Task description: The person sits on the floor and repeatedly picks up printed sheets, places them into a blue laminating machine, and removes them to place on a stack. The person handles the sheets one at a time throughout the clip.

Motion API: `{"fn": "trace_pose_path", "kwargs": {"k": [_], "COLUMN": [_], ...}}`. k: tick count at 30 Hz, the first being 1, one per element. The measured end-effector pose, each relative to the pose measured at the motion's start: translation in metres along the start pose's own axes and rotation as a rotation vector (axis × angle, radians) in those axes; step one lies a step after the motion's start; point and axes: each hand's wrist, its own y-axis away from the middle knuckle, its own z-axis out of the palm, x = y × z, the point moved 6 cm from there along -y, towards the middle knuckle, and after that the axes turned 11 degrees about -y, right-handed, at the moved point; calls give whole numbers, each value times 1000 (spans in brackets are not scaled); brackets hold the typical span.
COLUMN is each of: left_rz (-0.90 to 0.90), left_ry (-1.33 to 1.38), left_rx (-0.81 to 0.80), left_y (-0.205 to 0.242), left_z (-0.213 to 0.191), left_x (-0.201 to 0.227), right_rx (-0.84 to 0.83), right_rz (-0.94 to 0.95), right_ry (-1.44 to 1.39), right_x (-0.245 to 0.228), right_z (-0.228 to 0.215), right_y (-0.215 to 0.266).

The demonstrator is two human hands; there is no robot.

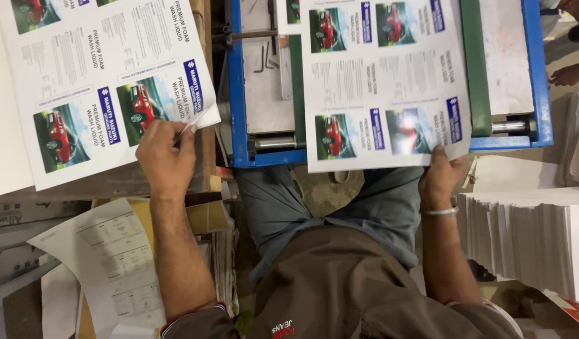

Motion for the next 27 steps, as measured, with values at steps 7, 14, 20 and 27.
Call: {"fn": "trace_pose_path", "kwargs": {"k": [7,14,20,27], "left_rz": [-404,-296,109,55], "left_ry": [688,416,-161,-100], "left_rx": [131,67,125,129], "left_y": [16,16,4,9], "left_z": [24,18,3,6], "left_x": [-67,-36,14,5], "right_rx": [120,74,-132,-126], "right_rz": [72,77,-32,302], "right_ry": [165,209,219,0], "right_x": [0,11,17,43], "right_z": [-33,-33,12,30], "right_y": [80,101,60,27]}}
